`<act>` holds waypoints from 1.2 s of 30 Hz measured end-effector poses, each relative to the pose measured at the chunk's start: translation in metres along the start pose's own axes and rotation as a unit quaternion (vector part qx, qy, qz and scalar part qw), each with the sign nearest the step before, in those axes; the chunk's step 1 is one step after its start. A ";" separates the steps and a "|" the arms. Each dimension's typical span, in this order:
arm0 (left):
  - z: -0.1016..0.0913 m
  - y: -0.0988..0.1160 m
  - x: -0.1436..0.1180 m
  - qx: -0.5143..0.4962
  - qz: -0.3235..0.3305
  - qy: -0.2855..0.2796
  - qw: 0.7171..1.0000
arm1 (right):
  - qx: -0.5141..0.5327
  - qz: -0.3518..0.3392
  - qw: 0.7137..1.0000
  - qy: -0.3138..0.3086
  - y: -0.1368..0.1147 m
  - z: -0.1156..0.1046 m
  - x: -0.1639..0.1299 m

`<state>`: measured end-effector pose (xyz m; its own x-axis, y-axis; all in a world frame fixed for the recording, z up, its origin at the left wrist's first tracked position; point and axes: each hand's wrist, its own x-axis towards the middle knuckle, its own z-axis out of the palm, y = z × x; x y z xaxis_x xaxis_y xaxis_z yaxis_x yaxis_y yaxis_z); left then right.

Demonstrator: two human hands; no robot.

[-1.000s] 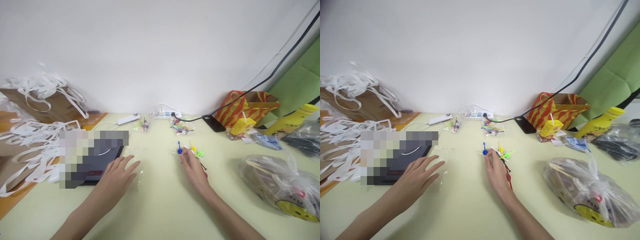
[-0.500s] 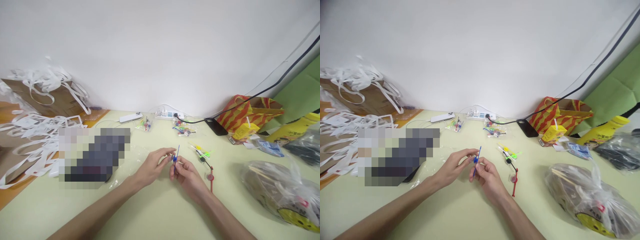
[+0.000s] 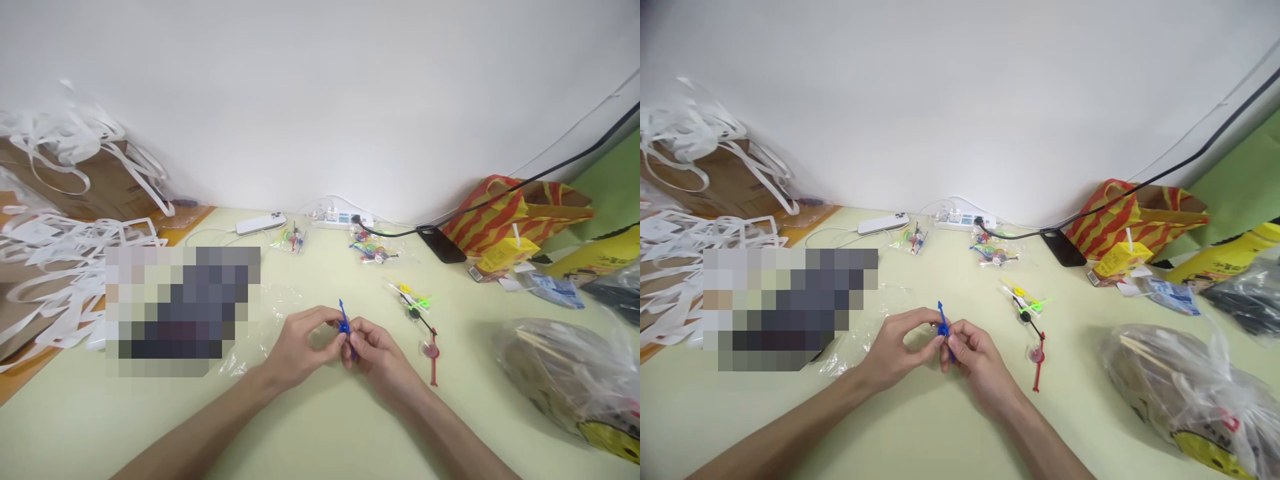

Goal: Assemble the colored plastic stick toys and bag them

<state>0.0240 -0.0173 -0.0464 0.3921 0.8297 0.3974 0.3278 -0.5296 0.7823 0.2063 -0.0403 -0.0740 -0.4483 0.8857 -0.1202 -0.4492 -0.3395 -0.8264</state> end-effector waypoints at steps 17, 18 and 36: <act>-0.023 -0.026 0.009 0.167 0.074 0.087 0.979 | 0.188 0.019 0.981 0.037 -0.013 -0.008 -0.005; -0.025 -0.028 0.012 0.176 0.049 0.075 0.980 | 0.187 0.017 0.981 0.046 -0.014 -0.009 -0.004; -0.012 -0.037 0.025 0.217 -0.074 -0.037 0.973 | -0.003 -0.019 0.991 0.132 -0.009 -0.013 0.001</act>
<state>0.0112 0.0249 -0.0598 0.3690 0.8957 0.2480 0.7105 -0.4439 0.5461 0.2203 -0.0325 -0.0735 -0.2137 0.9499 -0.2281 -0.4565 -0.3035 -0.8363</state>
